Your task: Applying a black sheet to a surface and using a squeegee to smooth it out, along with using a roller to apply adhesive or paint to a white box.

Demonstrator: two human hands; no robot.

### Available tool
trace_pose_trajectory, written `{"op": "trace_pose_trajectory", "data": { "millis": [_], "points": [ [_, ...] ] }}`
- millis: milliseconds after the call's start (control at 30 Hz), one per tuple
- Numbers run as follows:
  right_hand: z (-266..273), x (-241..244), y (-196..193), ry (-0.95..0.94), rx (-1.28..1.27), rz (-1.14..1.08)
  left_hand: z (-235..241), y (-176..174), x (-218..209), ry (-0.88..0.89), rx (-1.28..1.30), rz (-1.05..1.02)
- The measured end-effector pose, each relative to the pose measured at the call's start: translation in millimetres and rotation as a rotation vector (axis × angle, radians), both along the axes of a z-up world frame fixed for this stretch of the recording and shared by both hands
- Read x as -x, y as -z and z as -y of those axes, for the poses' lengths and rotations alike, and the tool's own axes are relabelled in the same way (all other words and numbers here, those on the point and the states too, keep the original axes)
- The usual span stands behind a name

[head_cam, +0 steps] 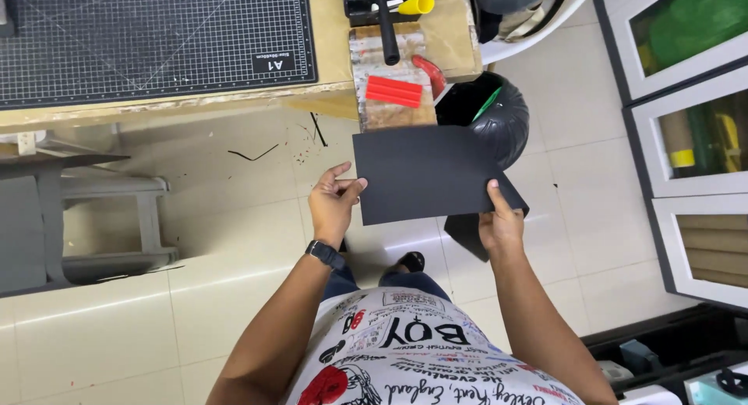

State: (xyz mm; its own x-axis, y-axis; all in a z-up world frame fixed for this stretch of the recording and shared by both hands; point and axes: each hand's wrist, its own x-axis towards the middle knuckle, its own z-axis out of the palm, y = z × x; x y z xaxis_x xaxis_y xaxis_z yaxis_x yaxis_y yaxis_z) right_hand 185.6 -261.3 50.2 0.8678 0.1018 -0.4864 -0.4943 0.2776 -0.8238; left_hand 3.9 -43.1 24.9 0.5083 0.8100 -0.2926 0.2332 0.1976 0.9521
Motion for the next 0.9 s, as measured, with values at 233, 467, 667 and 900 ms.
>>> {"op": "trace_pose_trajectory", "data": {
  "millis": [233,467,667,900],
  "points": [
    [-6,4,-2,0.018,0.000,-0.014,-3,-1,-3,-0.018,0.012,-0.084],
    [-5,1,9,0.034,-0.006,-0.005,-6,22,-2,-0.031,0.079,-0.044],
    [-1,1,15,0.003,0.028,-0.012,-9,27,2,0.004,0.115,-0.024],
    [-6,6,6,-0.002,0.011,-0.024,-11,36,3,-0.015,0.216,0.055]
  ]
}}
